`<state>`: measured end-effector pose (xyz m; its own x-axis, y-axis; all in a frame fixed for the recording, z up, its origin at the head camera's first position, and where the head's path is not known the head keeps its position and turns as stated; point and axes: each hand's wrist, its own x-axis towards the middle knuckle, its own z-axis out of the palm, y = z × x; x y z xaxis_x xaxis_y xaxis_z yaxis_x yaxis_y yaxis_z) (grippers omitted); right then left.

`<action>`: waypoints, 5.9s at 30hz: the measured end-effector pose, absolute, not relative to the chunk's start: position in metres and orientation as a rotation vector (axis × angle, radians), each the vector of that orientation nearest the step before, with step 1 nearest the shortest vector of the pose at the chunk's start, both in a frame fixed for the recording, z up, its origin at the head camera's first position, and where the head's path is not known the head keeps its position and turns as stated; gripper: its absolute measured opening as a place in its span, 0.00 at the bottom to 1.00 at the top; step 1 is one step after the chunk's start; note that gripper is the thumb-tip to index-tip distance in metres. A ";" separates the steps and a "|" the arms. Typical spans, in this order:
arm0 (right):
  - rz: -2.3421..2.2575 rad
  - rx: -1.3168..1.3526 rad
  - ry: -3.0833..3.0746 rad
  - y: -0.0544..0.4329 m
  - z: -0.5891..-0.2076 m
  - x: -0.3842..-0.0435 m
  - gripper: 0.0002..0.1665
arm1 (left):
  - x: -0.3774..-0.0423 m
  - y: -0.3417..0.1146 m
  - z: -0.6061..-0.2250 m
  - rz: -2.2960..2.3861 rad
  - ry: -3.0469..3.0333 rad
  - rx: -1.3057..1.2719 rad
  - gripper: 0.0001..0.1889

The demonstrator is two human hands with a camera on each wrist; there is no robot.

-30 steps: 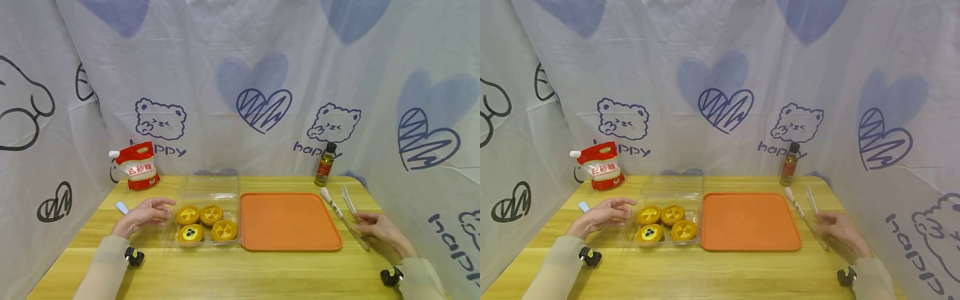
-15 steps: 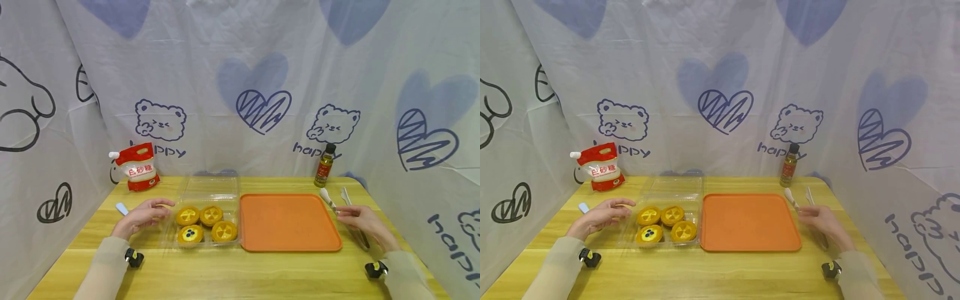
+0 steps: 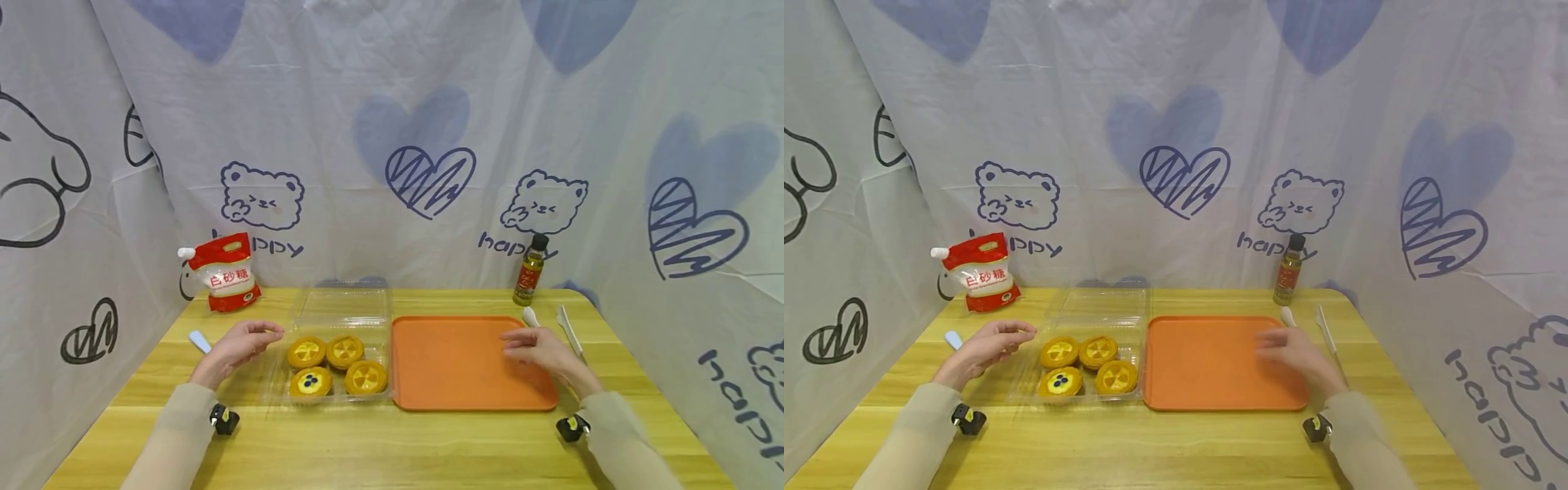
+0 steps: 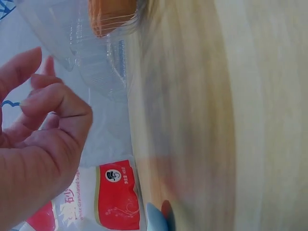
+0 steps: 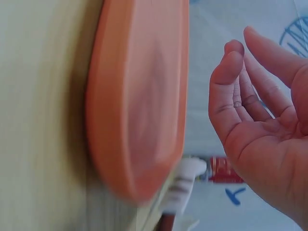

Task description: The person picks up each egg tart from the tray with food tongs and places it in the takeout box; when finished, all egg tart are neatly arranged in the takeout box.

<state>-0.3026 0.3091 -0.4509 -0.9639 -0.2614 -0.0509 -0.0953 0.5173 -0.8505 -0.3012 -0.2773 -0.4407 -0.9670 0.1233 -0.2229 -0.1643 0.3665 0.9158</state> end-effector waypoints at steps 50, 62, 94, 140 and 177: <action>-1.559 -0.556 2.190 0.121 -0.450 -0.361 0.26 | -0.349 -0.263 -0.453 1.616 2.744 0.084 0.20; -1.567 -0.536 2.168 0.110 -0.456 -0.371 0.30 | -0.354 -0.258 -0.459 1.695 2.618 0.008 0.21; -1.844 -0.451 2.220 0.099 -0.436 -0.376 0.32 | -0.352 -0.260 -0.444 1.814 2.809 0.047 0.22; -1.827 -0.624 2.241 0.109 -0.440 -0.377 0.19 | -0.338 -0.275 -0.438 1.970 2.572 0.299 0.17; -1.609 -0.696 2.202 0.121 -0.438 -0.340 0.27 | -0.321 -0.286 -0.442 1.705 2.480 0.221 0.24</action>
<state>-0.3404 0.1210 -0.4378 -0.8278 -0.5606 0.0235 -0.1927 0.2448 -0.9502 -0.3208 -0.2862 -0.4419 -0.9817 0.1895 -0.0188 0.0504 0.3533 0.9341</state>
